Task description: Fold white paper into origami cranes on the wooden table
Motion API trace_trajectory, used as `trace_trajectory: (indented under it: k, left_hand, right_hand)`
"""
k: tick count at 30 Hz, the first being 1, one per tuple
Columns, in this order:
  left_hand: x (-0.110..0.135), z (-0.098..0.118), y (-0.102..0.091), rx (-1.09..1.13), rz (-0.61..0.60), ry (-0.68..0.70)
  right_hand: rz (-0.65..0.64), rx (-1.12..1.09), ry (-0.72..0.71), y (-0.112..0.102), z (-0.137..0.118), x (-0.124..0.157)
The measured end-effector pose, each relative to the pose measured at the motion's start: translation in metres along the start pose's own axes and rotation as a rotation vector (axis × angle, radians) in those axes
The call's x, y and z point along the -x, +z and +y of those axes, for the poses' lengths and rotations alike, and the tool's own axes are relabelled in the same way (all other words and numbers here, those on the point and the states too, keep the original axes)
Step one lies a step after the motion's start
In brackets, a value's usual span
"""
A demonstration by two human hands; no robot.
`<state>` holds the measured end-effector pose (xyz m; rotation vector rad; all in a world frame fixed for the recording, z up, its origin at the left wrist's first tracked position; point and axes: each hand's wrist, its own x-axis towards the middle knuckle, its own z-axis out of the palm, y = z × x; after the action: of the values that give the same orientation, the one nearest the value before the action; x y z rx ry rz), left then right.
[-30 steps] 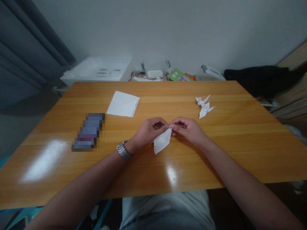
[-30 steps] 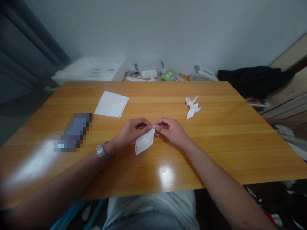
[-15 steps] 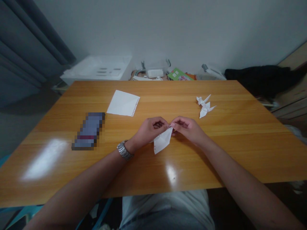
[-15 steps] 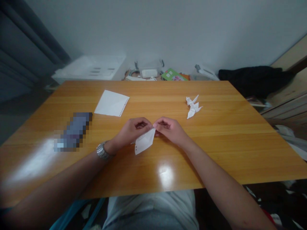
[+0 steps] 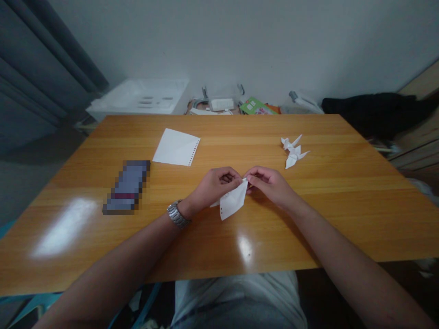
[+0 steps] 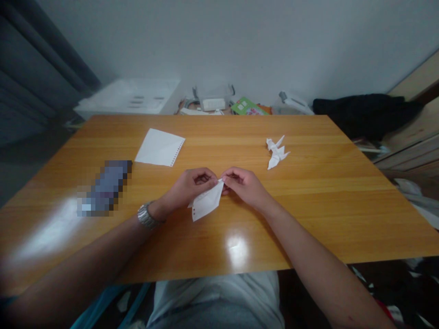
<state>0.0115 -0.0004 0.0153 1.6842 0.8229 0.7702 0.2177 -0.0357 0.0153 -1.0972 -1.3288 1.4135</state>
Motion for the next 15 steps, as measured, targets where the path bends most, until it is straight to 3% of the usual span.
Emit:
trace_trajectory:
  k: [15]
  left_hand:
    - [-0.0003,0.0,-0.0031,-0.048,-0.026,0.027]
  right_hand:
    - [-0.027,0.141,-0.052,-0.0005,0.0044,0.0008]
